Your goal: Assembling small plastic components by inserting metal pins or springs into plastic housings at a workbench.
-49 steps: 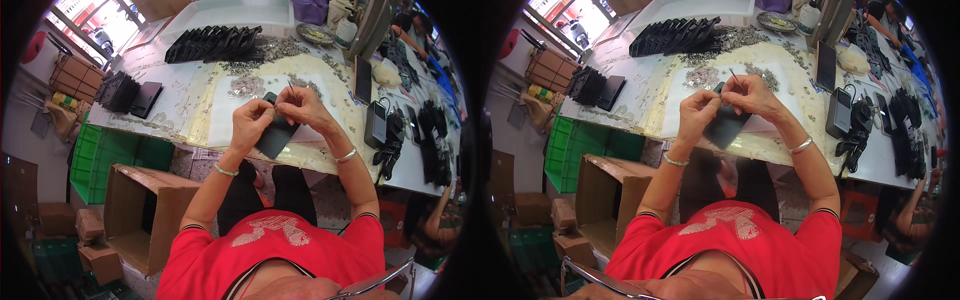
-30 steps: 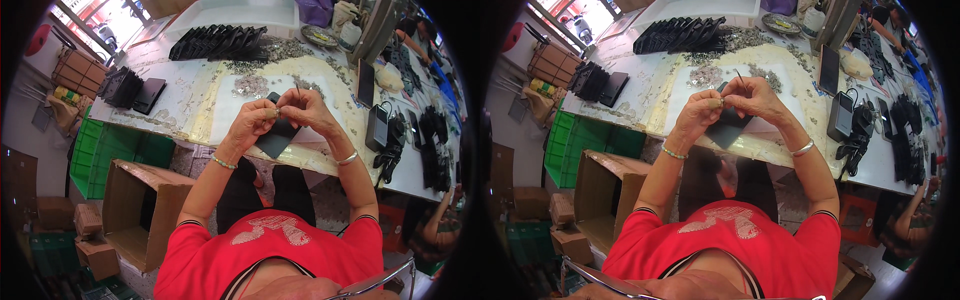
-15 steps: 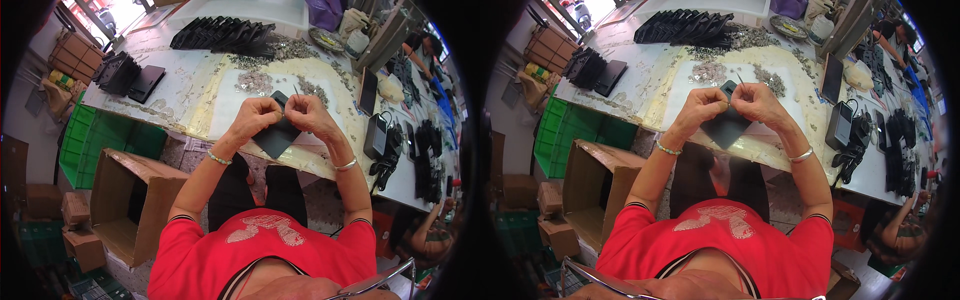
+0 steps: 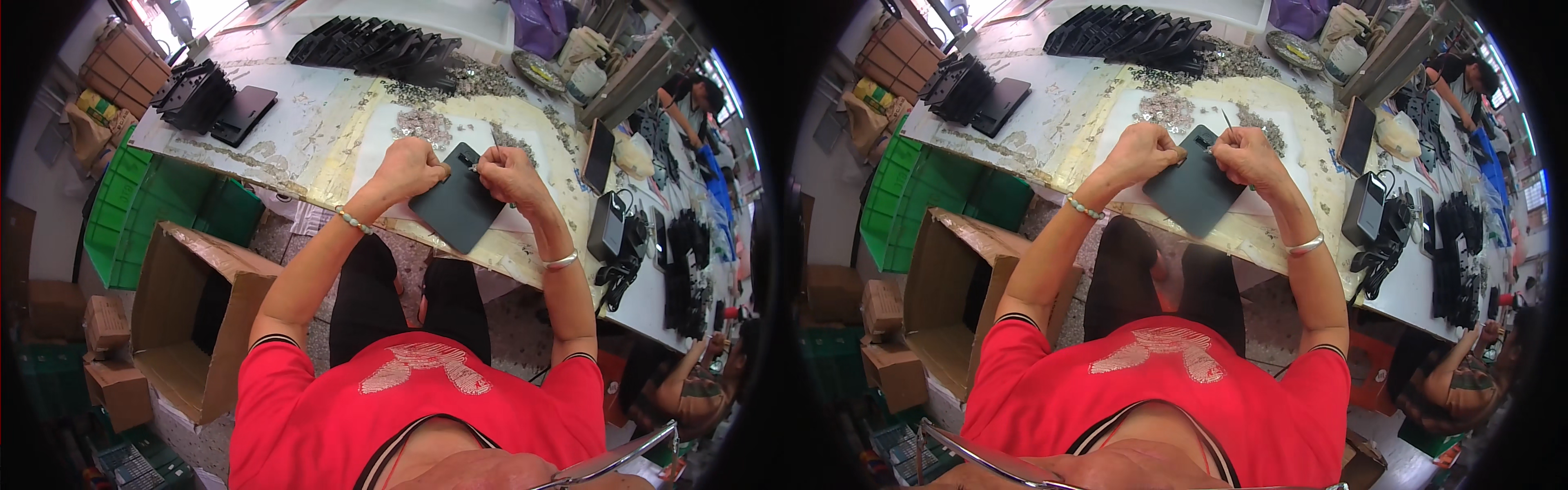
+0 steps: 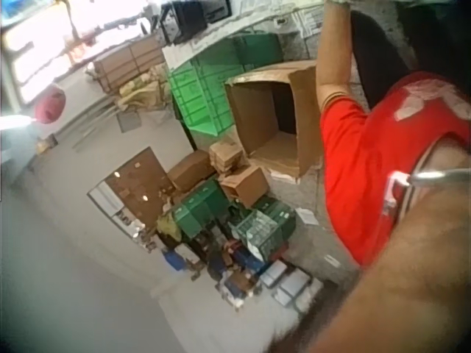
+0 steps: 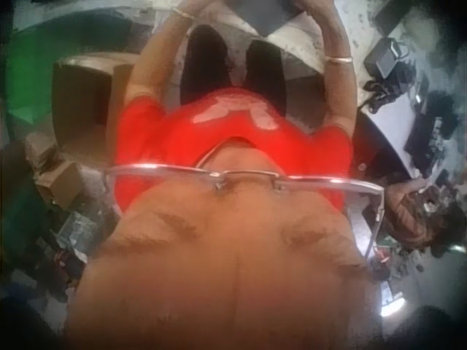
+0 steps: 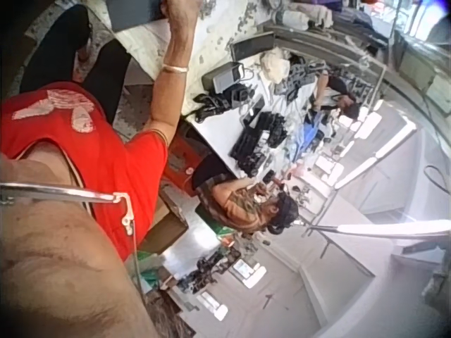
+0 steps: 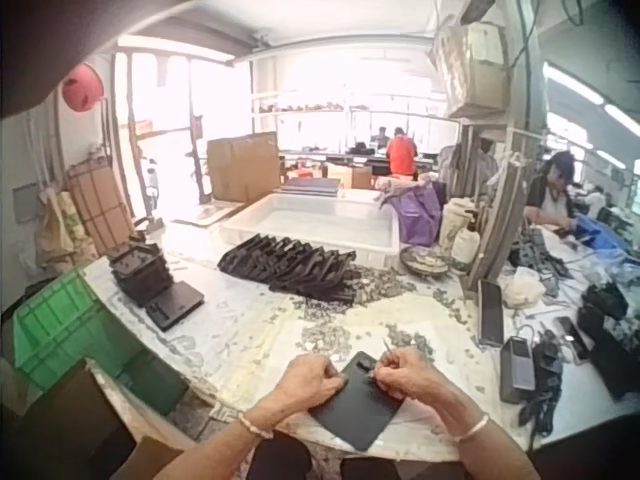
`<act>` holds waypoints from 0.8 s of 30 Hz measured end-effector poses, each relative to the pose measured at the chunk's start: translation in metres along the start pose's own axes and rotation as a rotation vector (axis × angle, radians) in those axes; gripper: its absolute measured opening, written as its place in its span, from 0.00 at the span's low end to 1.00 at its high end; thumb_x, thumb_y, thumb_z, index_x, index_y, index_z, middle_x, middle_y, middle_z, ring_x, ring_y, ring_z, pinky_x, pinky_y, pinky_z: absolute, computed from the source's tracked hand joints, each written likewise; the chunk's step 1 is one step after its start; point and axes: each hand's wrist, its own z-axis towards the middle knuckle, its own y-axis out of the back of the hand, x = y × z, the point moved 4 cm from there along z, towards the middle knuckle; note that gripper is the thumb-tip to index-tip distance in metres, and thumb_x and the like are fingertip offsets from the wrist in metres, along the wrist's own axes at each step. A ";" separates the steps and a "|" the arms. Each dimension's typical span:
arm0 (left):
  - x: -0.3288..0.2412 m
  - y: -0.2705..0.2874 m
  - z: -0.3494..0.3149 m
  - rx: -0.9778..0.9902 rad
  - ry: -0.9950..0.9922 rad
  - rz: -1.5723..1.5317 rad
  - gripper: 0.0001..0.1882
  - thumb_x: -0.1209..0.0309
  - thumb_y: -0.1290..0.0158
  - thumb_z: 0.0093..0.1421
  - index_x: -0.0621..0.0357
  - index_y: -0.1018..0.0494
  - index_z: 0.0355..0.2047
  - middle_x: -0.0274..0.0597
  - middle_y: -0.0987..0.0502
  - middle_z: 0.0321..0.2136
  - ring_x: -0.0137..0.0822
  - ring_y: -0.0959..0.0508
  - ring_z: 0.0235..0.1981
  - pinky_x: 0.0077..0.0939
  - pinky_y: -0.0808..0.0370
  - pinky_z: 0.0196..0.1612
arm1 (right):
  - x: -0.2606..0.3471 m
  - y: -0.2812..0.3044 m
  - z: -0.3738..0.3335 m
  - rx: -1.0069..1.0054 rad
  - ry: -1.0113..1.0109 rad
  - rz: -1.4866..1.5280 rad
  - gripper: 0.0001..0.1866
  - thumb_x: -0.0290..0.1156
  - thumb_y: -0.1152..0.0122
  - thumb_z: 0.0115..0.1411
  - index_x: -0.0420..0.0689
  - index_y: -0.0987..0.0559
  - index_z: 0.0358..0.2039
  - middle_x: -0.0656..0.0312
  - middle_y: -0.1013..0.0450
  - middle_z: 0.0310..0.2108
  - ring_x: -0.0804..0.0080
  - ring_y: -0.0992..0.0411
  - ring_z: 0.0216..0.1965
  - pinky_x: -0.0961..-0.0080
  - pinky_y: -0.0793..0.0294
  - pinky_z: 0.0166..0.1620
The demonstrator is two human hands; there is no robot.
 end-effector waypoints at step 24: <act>-0.017 -0.030 -0.065 -0.103 0.298 -0.919 0.11 0.81 0.48 0.55 0.75 0.33 0.37 0.45 0.25 0.15 0.32 0.23 0.12 0.24 0.26 0.13 | 0.010 -0.045 -0.001 -0.240 0.137 -0.710 0.10 0.31 0.40 0.45 0.35 0.23 0.21 0.54 0.25 0.18 0.70 0.26 0.22 0.73 0.27 0.29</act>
